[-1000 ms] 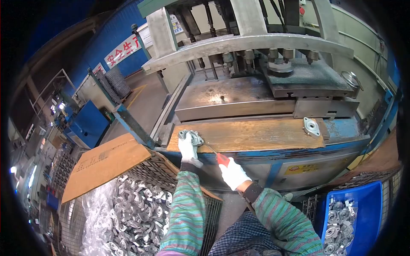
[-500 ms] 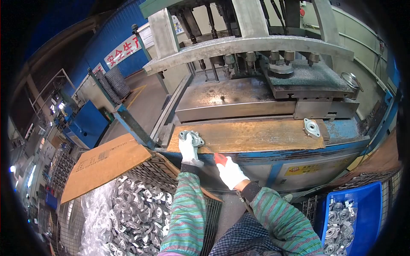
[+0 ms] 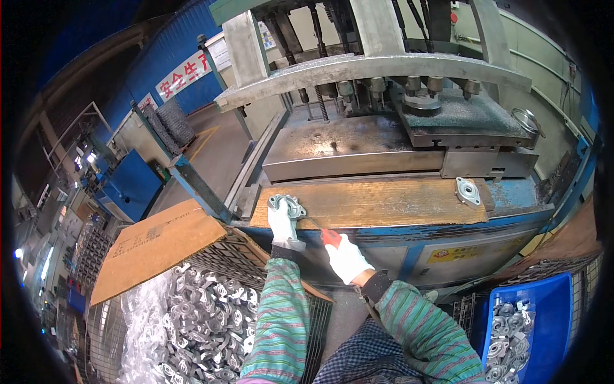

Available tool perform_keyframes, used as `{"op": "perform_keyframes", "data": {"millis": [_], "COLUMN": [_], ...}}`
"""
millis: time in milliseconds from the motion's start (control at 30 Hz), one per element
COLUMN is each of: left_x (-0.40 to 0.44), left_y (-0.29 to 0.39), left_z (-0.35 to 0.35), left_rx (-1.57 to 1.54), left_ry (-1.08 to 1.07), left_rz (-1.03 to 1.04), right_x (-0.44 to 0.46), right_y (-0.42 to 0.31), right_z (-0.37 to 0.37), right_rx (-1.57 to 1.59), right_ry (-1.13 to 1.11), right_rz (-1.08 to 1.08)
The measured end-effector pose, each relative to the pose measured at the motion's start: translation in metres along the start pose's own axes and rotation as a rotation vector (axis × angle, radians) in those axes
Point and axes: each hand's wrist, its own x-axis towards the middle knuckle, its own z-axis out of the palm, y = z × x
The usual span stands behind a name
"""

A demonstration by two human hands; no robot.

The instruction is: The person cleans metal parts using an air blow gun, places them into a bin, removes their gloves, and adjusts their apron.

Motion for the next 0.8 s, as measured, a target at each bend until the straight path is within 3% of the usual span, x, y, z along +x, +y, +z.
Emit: {"op": "perform_keyframes", "data": {"millis": [800], "left_x": [0.0], "left_y": [0.001], "left_z": [0.001], "left_rx": [0.005], "left_ry": [0.041], "left_rz": [-0.03], "right_x": [0.006], "right_y": [-0.004], "right_z": [0.001], "right_rx": [-0.02], "right_ry": [0.032], "right_rz": [0.015]}}
